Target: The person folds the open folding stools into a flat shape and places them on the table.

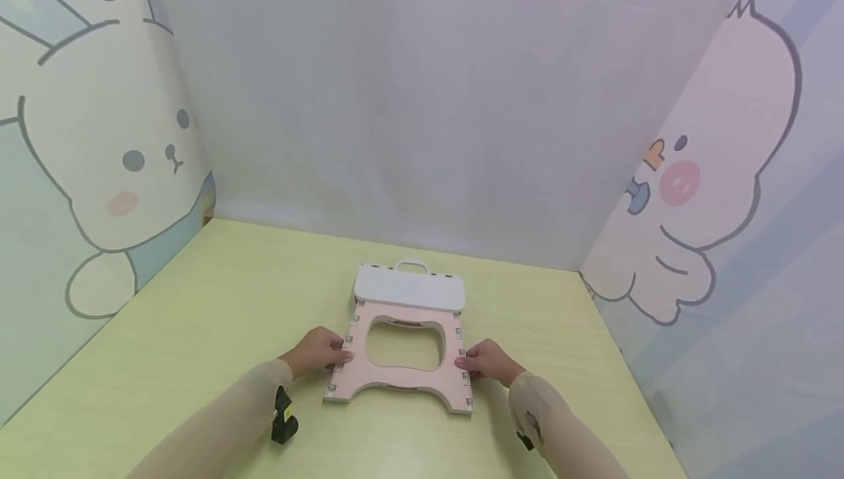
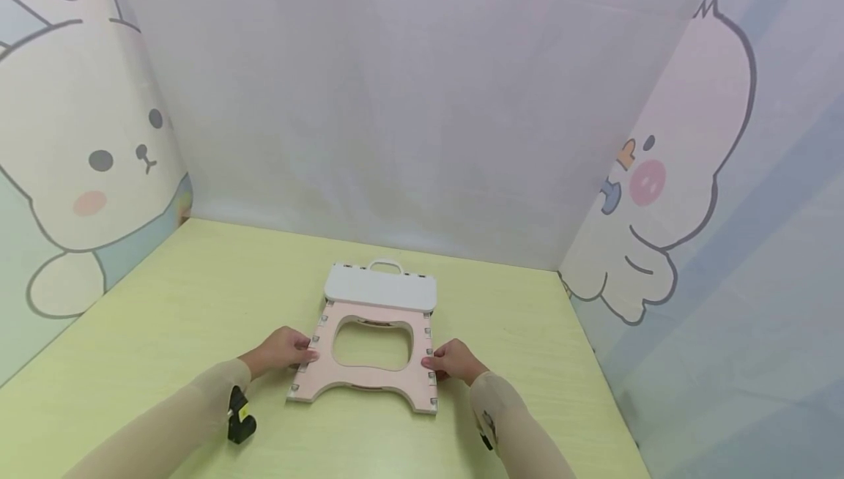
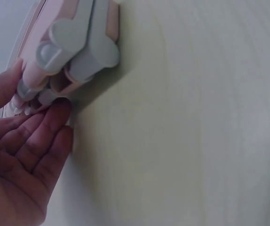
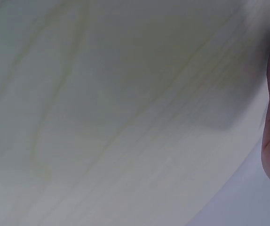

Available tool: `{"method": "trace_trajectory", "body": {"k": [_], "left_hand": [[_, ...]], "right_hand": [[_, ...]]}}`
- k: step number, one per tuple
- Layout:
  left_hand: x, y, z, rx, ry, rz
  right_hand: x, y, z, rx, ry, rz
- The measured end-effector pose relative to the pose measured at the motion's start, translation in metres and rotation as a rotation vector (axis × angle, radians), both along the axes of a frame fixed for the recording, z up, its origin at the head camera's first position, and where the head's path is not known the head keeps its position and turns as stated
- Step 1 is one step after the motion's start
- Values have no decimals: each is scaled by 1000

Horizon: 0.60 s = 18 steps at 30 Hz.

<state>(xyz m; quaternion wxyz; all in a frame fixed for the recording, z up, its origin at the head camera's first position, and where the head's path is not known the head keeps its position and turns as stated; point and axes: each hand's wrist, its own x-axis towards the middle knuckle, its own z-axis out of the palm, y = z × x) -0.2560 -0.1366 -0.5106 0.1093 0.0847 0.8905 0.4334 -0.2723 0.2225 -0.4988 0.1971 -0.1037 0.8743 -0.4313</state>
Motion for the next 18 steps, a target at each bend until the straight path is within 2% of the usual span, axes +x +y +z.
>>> {"method": "trace_trajectory", "body": {"k": [11,18], "left_hand": [[-1,0,0,9,2,-16],[-1,0,0,1,-10,-12]], "right_hand": [[-5,3,-7,7,0,8],[-2,0,-1,30,-1,9]]}}
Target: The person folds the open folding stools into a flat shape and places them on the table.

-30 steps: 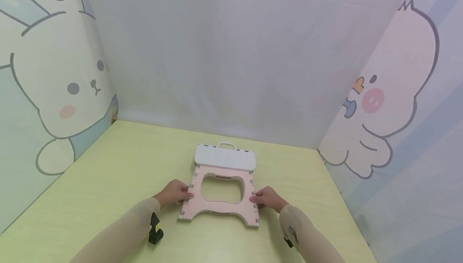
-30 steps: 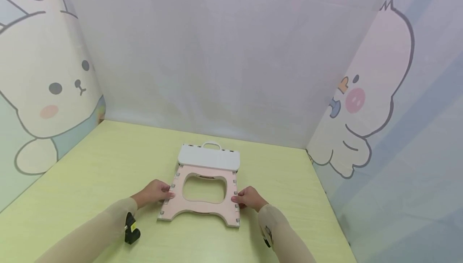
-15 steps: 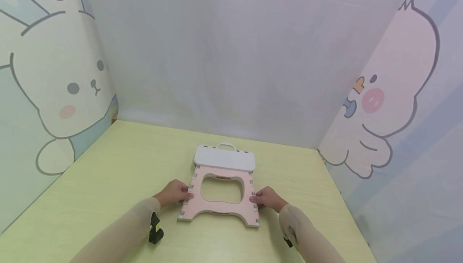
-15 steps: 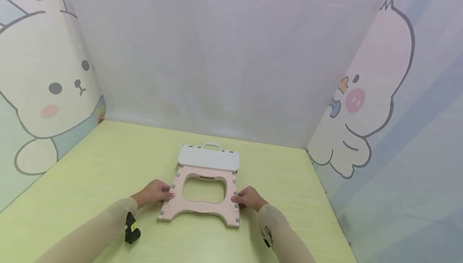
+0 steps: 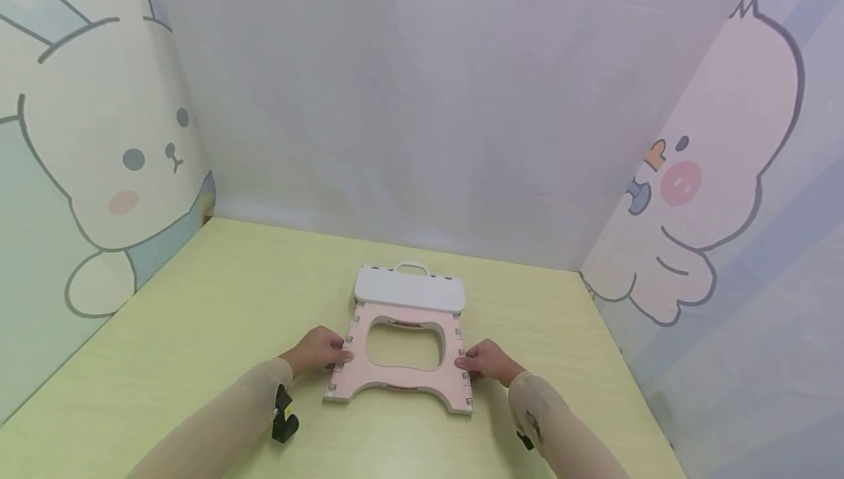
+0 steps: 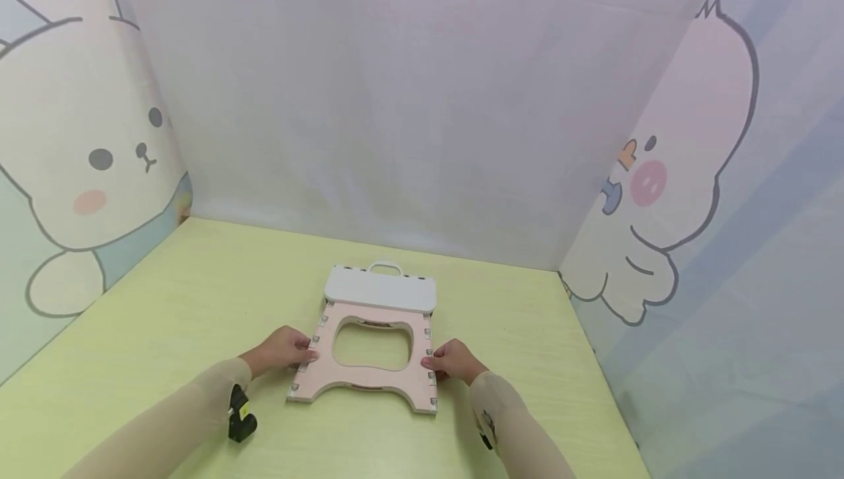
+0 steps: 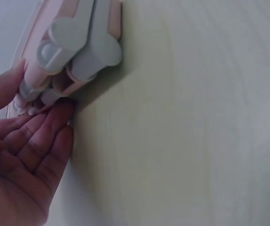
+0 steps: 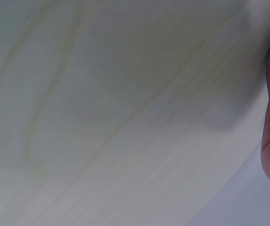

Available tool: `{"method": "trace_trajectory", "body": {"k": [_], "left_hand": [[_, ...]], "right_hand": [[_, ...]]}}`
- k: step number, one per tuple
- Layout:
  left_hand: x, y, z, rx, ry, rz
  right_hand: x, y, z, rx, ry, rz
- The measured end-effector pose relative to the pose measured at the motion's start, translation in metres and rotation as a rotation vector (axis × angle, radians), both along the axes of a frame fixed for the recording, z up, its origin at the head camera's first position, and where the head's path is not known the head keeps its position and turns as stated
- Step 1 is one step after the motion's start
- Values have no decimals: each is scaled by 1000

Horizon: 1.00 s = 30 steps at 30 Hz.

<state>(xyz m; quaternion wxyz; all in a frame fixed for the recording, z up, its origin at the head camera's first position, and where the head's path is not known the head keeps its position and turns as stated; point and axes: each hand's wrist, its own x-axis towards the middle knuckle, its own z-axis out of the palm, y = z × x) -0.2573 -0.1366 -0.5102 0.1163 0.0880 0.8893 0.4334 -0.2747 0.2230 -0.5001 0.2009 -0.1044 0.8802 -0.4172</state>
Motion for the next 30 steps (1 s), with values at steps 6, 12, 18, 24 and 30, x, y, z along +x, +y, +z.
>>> {"method": "trace_trajectory", "body": {"k": [6,12,18,24,30], "left_hand": [[0,0,1,-6,-12,7],[0,1,2,-11,-12,4],[-1,2,0,-56,-22,21],[3,4,2,-71,-27,39],[8,4,4,-51,32,45]], "right_hand": [[0,0,2,28,-10,3],[-1,3,3,9,18,75],[-1,1,3,57,10,36],[1,-4,3,125,11,-12],[0,-4,0,159,39,-32]]}}
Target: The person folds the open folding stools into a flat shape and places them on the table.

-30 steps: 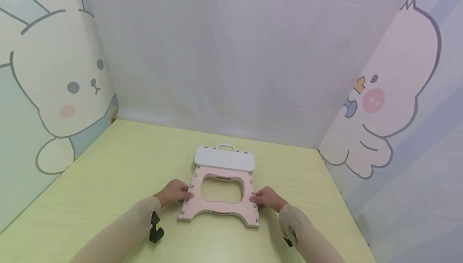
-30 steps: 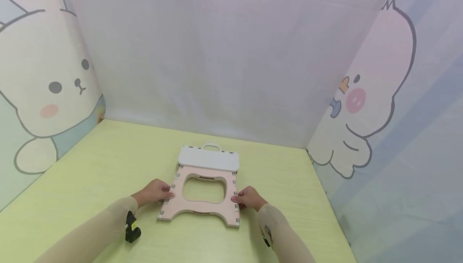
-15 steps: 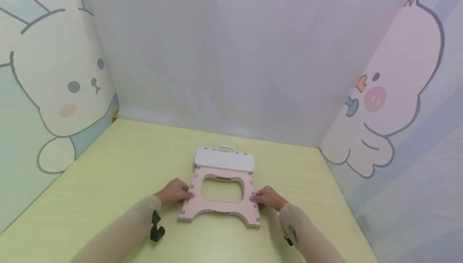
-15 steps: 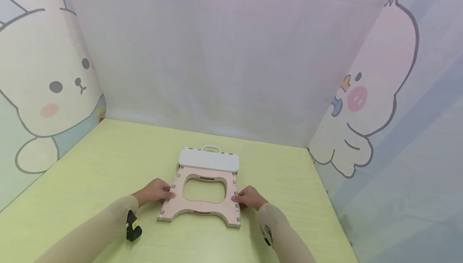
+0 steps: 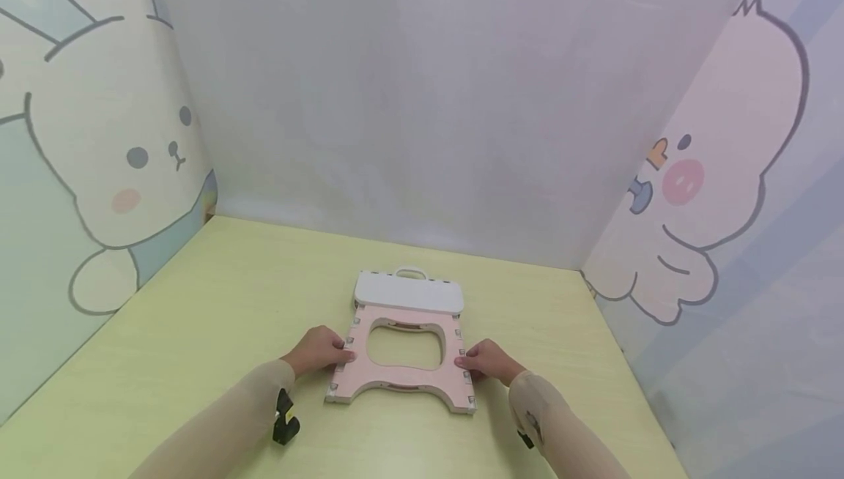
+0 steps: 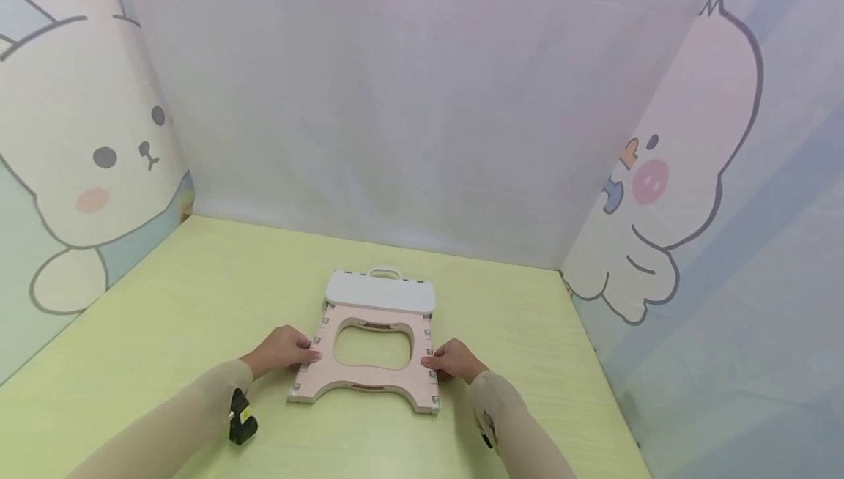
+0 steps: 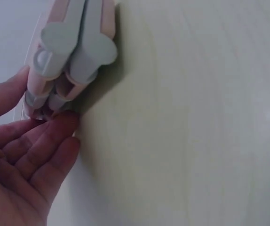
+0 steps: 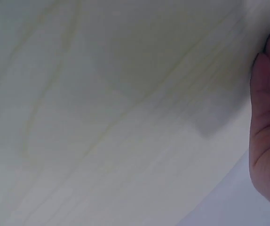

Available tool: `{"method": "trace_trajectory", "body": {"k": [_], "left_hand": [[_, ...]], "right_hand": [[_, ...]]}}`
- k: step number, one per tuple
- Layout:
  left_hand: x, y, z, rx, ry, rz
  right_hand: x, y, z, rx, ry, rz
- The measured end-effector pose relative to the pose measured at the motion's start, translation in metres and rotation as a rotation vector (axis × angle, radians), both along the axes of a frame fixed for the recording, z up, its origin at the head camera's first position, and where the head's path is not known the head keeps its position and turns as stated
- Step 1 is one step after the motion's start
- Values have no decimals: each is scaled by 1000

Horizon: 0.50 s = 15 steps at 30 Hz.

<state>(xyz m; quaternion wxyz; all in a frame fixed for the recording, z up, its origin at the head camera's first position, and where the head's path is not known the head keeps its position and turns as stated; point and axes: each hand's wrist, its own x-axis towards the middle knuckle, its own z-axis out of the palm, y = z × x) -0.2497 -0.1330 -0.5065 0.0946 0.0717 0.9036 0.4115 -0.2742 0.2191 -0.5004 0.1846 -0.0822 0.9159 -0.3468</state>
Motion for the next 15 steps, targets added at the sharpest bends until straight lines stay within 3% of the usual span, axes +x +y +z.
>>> {"method": "trace_trajectory", "body": {"k": [6,10,15], "left_hand": [[-1,2,-2,0,56,-19],[-3,3,-1,-48,76,-24],[-4,-1,1,-163,151,83]], "right_hand": [[3,3,2,45,21,-24],[2,5,2,45,5,-16],[1,10,7,42,20,0]]}}
